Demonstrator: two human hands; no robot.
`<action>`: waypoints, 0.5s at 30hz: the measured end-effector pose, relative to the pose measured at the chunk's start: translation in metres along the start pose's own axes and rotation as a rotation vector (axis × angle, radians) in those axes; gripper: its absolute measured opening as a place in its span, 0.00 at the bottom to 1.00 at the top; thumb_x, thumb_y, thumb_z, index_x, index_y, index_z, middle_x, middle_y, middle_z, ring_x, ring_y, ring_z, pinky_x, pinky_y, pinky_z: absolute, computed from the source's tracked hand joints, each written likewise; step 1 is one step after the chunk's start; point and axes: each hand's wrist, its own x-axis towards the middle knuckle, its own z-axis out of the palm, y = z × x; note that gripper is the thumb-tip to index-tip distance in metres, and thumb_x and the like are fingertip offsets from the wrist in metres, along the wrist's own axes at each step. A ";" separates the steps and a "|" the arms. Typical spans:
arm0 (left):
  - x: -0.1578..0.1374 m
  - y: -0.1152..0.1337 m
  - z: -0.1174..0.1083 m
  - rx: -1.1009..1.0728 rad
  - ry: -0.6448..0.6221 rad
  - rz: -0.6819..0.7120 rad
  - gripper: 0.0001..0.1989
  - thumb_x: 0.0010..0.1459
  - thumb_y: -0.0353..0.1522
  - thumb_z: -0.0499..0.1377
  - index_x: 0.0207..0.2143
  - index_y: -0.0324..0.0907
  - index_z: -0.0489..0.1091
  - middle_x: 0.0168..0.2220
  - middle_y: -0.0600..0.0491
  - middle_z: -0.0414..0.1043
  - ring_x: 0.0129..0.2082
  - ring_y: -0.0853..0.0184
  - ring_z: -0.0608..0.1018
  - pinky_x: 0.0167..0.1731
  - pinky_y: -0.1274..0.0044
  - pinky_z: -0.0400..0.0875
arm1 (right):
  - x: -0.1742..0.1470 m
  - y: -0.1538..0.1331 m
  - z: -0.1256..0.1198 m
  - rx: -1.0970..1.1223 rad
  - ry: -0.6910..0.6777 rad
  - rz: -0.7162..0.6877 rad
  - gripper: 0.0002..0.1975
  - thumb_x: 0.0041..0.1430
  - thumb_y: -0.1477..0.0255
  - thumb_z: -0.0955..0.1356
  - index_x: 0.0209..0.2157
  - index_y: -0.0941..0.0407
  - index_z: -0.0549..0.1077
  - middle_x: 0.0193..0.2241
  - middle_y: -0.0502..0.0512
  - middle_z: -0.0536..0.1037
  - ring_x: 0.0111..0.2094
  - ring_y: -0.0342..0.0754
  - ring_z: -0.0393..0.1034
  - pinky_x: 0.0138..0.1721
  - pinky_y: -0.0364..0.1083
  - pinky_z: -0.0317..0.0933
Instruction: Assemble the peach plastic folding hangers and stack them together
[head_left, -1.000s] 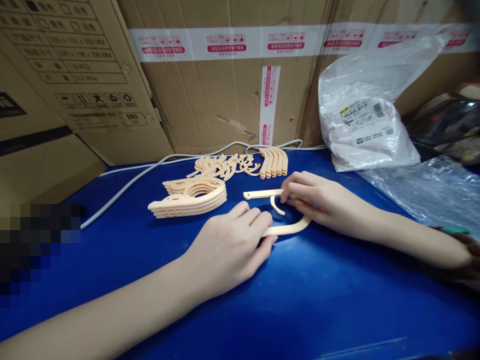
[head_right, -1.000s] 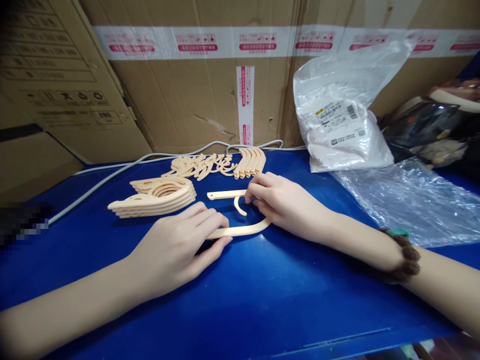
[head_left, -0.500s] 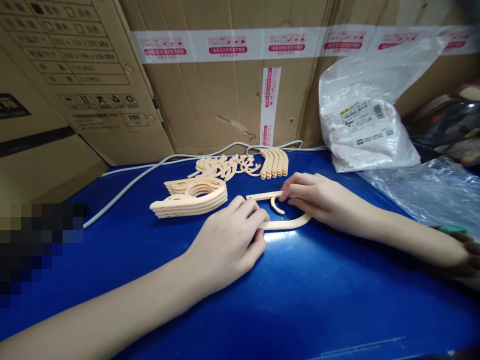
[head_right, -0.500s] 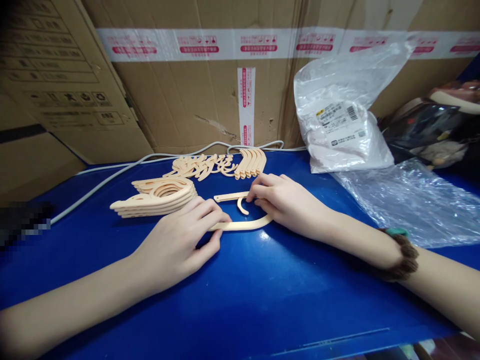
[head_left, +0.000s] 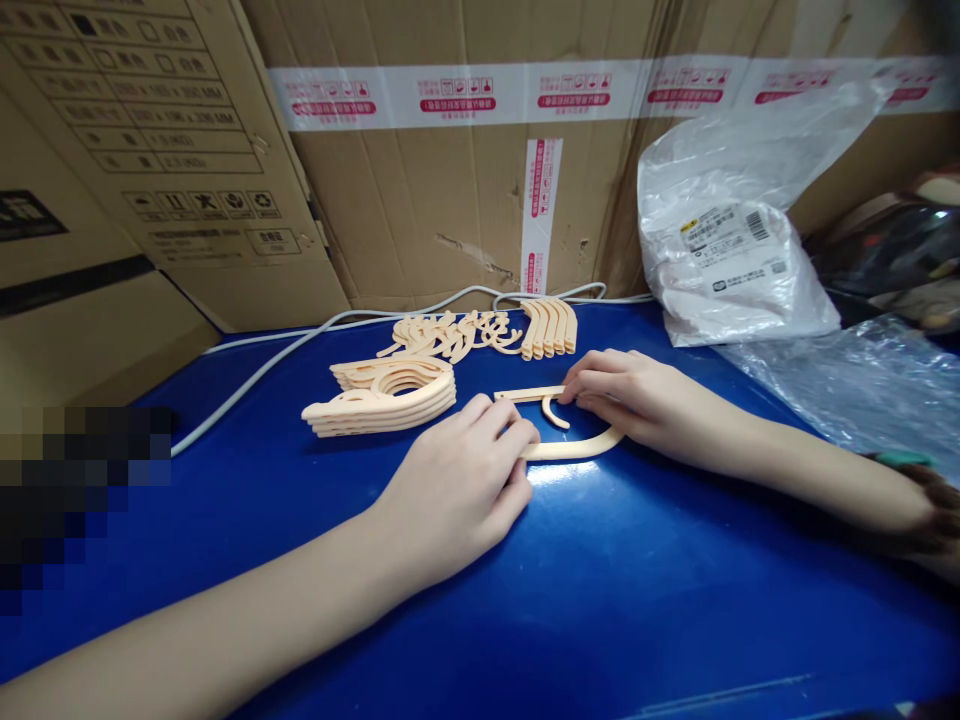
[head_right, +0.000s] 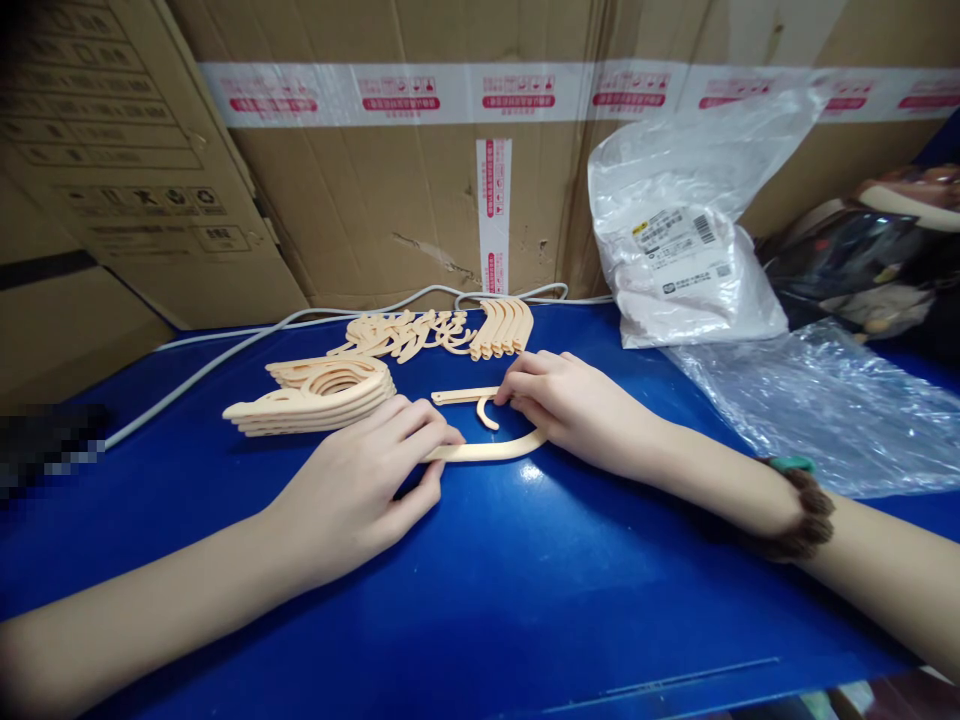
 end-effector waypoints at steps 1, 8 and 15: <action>0.000 0.000 0.000 0.006 0.000 0.003 0.11 0.63 0.28 0.49 0.41 0.39 0.70 0.38 0.49 0.69 0.39 0.61 0.69 0.37 0.70 0.65 | 0.000 0.000 0.000 -0.001 -0.001 0.000 0.11 0.66 0.76 0.60 0.41 0.57 0.73 0.42 0.57 0.74 0.41 0.50 0.69 0.43 0.50 0.59; 0.001 0.004 -0.017 0.246 0.084 0.043 0.15 0.64 0.32 0.46 0.42 0.37 0.71 0.38 0.46 0.71 0.39 0.57 0.71 0.39 0.66 0.68 | -0.002 -0.007 -0.006 -0.111 0.070 -0.055 0.12 0.67 0.72 0.60 0.41 0.57 0.74 0.41 0.58 0.74 0.41 0.51 0.68 0.43 0.52 0.57; 0.043 -0.035 -0.062 0.404 0.169 -0.258 0.13 0.62 0.36 0.50 0.39 0.42 0.72 0.38 0.50 0.73 0.44 0.57 0.73 0.35 0.72 0.69 | -0.006 -0.036 -0.005 -0.102 0.117 -0.176 0.14 0.68 0.69 0.60 0.45 0.57 0.74 0.40 0.58 0.75 0.40 0.50 0.68 0.41 0.50 0.56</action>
